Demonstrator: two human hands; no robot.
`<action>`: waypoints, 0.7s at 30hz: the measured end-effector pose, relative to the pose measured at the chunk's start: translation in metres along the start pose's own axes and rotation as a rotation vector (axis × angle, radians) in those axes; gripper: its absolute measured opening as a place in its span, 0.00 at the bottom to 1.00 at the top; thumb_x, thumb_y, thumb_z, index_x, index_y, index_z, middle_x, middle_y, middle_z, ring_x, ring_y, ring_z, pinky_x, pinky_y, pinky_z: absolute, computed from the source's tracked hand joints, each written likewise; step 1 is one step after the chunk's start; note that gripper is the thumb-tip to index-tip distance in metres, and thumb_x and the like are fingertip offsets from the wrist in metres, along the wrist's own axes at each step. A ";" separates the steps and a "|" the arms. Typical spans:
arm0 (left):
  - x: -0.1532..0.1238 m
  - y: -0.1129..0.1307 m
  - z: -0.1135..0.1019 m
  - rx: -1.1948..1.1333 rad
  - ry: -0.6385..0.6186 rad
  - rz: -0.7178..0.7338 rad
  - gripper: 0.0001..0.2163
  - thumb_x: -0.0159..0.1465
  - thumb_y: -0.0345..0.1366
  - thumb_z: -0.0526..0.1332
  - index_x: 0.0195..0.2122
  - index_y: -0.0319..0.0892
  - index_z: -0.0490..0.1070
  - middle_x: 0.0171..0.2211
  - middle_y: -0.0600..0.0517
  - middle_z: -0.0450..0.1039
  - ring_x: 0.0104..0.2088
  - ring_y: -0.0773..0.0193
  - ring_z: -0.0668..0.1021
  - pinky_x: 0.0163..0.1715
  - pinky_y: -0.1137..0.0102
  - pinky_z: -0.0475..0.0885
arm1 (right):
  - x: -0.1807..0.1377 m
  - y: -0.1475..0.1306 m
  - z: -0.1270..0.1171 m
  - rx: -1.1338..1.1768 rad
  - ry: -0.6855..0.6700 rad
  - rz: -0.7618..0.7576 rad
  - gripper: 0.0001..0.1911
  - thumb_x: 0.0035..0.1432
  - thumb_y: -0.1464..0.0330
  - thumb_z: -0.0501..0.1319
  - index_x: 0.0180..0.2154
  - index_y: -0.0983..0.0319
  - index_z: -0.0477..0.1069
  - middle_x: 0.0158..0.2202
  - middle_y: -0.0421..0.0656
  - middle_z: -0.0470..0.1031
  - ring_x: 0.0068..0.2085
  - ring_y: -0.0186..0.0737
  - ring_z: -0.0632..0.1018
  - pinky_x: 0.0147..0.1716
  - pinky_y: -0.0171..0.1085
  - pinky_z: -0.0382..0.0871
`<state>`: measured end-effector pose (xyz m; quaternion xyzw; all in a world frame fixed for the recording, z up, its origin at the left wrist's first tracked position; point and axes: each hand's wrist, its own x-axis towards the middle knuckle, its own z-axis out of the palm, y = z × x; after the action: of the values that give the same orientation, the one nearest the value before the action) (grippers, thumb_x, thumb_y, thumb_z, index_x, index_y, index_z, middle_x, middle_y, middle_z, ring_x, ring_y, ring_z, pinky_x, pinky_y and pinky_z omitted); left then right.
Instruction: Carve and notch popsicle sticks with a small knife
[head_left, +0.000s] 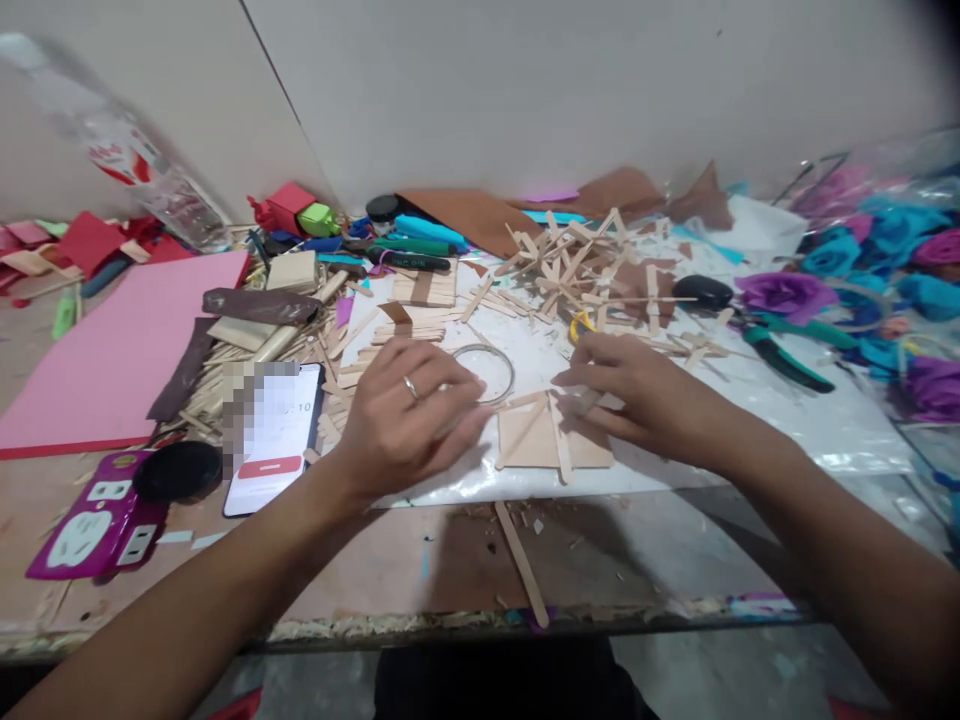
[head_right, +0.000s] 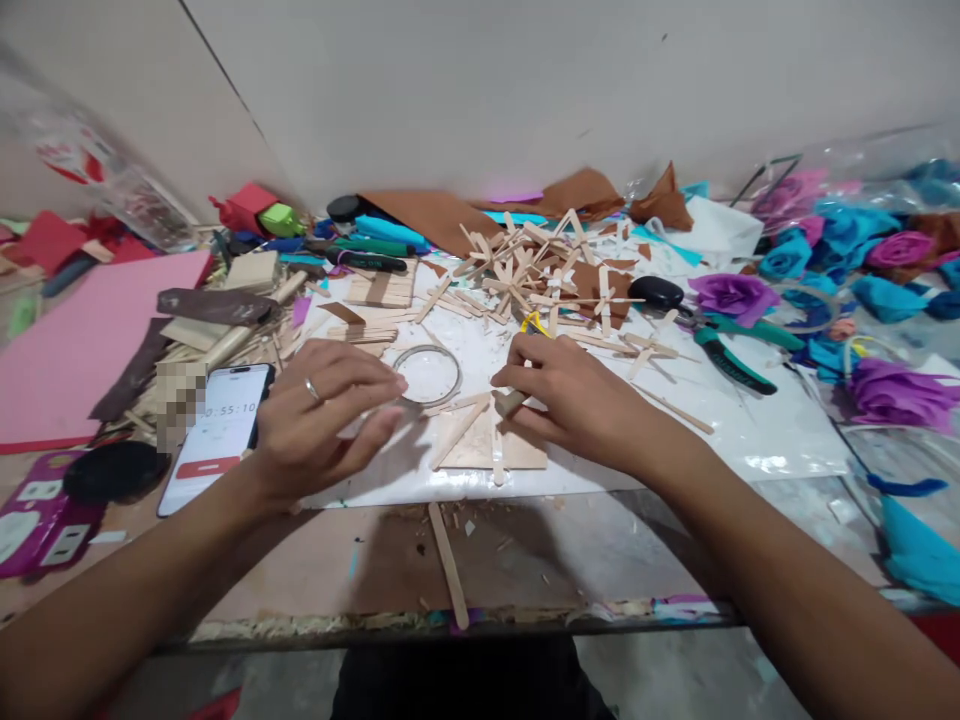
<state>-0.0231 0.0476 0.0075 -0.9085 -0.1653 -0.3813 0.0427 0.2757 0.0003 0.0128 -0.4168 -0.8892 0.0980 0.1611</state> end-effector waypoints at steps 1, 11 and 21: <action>0.001 -0.003 -0.002 0.033 -0.015 -0.027 0.02 0.68 0.34 0.64 0.40 0.43 0.75 0.35 0.49 0.81 0.37 0.58 0.81 0.41 0.59 0.73 | 0.001 -0.002 0.003 0.003 0.012 -0.002 0.11 0.71 0.64 0.59 0.46 0.61 0.79 0.40 0.48 0.71 0.39 0.44 0.73 0.39 0.42 0.64; -0.001 -0.026 -0.002 0.296 -0.380 -0.081 0.09 0.72 0.34 0.56 0.47 0.39 0.75 0.42 0.44 0.81 0.44 0.52 0.81 0.42 0.59 0.69 | 0.003 -0.026 0.022 0.007 0.012 -0.088 0.14 0.71 0.63 0.59 0.50 0.61 0.79 0.47 0.52 0.70 0.38 0.43 0.72 0.40 0.43 0.66; 0.004 -0.049 -0.033 0.221 -0.524 -0.299 0.08 0.69 0.31 0.57 0.44 0.41 0.76 0.34 0.49 0.79 0.33 0.61 0.77 0.34 0.67 0.66 | 0.002 -0.020 0.023 0.013 0.036 -0.101 0.12 0.70 0.66 0.58 0.47 0.59 0.80 0.48 0.51 0.69 0.37 0.42 0.73 0.39 0.42 0.66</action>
<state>-0.0591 0.0876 0.0308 -0.9314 -0.3426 -0.1160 0.0405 0.2521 -0.0115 -0.0021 -0.3719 -0.9055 0.0879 0.1844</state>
